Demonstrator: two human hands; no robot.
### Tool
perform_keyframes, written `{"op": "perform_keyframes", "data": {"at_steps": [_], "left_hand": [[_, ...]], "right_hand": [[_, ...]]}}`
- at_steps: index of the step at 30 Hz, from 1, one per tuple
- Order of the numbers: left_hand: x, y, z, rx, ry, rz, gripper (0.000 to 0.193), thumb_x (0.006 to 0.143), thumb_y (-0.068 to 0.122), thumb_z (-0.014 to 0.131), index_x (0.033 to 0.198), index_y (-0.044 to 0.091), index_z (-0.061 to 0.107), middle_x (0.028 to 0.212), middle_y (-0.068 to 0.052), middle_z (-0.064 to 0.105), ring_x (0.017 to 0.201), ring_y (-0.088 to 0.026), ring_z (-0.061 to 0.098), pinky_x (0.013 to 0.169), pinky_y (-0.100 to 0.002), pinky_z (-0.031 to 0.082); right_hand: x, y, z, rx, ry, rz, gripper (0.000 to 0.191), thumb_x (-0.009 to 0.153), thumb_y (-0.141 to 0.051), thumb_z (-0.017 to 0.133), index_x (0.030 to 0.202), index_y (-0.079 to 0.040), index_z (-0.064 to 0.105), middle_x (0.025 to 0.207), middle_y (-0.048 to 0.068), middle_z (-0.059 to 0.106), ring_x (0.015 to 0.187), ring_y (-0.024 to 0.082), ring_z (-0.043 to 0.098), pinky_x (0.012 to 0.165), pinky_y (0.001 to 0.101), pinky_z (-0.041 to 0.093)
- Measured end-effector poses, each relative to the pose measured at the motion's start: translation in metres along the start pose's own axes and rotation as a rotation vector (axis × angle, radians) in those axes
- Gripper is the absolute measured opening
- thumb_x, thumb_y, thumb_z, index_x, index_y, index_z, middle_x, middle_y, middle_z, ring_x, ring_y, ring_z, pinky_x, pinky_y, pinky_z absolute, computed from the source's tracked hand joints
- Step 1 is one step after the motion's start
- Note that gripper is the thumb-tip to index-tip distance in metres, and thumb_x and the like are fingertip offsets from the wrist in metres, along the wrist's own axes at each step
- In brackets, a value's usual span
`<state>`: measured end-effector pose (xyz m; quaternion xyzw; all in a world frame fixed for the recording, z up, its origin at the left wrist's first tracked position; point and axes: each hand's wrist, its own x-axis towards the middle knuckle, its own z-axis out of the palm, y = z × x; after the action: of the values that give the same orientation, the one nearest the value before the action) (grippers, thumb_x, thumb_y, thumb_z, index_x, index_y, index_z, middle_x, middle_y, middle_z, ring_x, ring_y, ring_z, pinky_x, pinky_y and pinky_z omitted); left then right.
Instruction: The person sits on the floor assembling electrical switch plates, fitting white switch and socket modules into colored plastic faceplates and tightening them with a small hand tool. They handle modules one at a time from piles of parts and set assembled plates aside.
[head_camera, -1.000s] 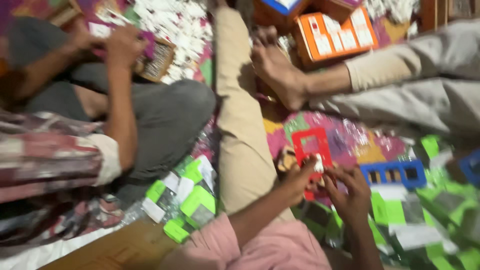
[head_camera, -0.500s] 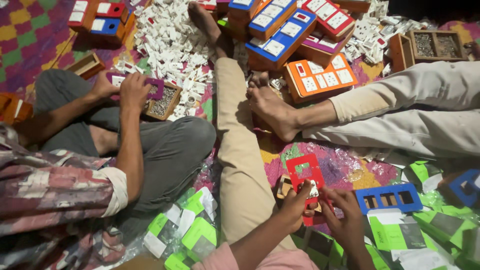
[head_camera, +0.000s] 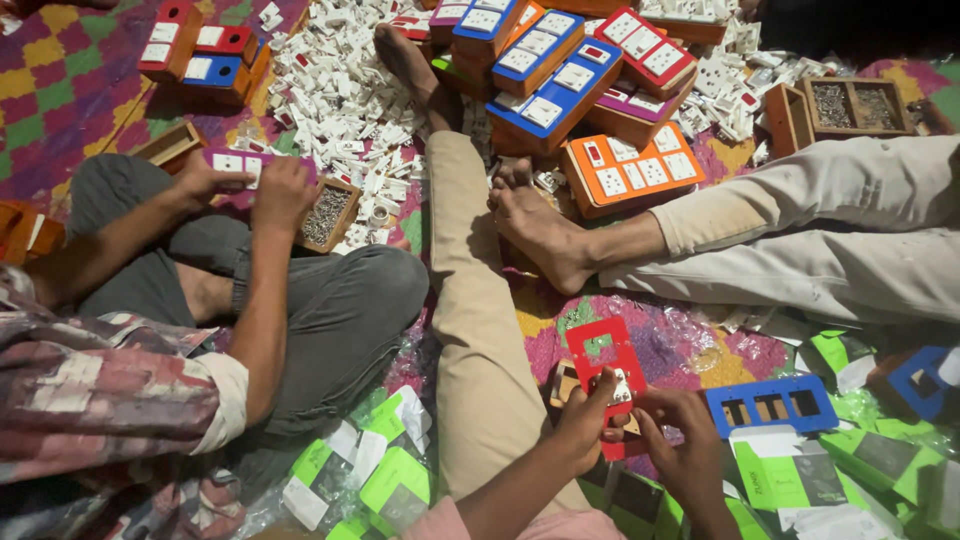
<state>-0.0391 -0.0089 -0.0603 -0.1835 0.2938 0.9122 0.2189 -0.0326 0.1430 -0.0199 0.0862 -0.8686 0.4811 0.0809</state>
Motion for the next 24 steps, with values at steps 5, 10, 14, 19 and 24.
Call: {"op": "perform_keyframes", "data": {"at_steps": [5, 10, 14, 19, 24], "left_hand": [[-0.003, 0.002, 0.001, 0.003, 0.014, -0.014, 0.045, 0.096, 0.058, 0.060, 0.107, 0.015, 0.055, 0.087, 0.003, 0.058, 0.062, -0.004, 0.049, 0.045, -0.017, 0.032], [0.001, 0.000, 0.000, -0.002, 0.040, 0.001, 0.043, 0.098, 0.057, 0.060, 0.105, 0.015, 0.053, 0.085, 0.004, 0.055, 0.065, -0.004, 0.050, 0.049, -0.017, 0.034], [0.001, -0.002, -0.003, 0.004, -0.059, 0.024, 0.045, 0.098, 0.058, 0.060, 0.108, 0.013, 0.057, 0.085, 0.004, 0.055, 0.065, -0.003, 0.049, 0.048, -0.016, 0.033], [0.002, -0.004, -0.003, -0.013, 0.001, 0.020, 0.043, 0.098, 0.057, 0.061, 0.104, 0.015, 0.054, 0.083, 0.003, 0.055, 0.064, -0.004, 0.049, 0.047, -0.017, 0.034], [0.003, -0.004, -0.002, 0.002, 0.040, 0.019, 0.041, 0.098, 0.054, 0.062, 0.107, 0.016, 0.053, 0.086, 0.003, 0.056, 0.065, -0.004, 0.051, 0.048, -0.018, 0.034]], "right_hand": [[0.000, 0.002, -0.003, -0.078, -0.072, -0.007, 0.036, 0.078, -0.003, 0.077, 0.114, -0.010, 0.078, 0.100, 0.009, 0.065, 0.091, 0.021, 0.066, 0.077, 0.0336, 0.054], [0.000, -0.003, -0.002, -0.068, -0.030, 0.007, 0.027, 0.081, -0.005, 0.078, 0.106, -0.013, 0.078, 0.103, 0.008, 0.066, 0.091, 0.020, 0.068, 0.080, 0.0327, 0.055], [0.001, 0.000, -0.002, -0.048, -0.064, -0.049, 0.043, 0.078, -0.002, 0.076, 0.120, -0.008, 0.073, 0.107, 0.012, 0.063, 0.096, 0.023, 0.065, 0.080, 0.0333, 0.053], [-0.002, 0.010, 0.002, 0.018, -0.061, 0.027, 0.027, 0.084, -0.004, 0.076, 0.109, -0.012, 0.076, 0.104, 0.009, 0.064, 0.091, 0.019, 0.068, 0.078, 0.0316, 0.056], [-0.001, 0.010, 0.003, 0.040, -0.022, 0.005, 0.029, 0.082, -0.005, 0.077, 0.111, -0.012, 0.073, 0.105, 0.008, 0.065, 0.092, 0.017, 0.066, 0.079, 0.0291, 0.055]]}}
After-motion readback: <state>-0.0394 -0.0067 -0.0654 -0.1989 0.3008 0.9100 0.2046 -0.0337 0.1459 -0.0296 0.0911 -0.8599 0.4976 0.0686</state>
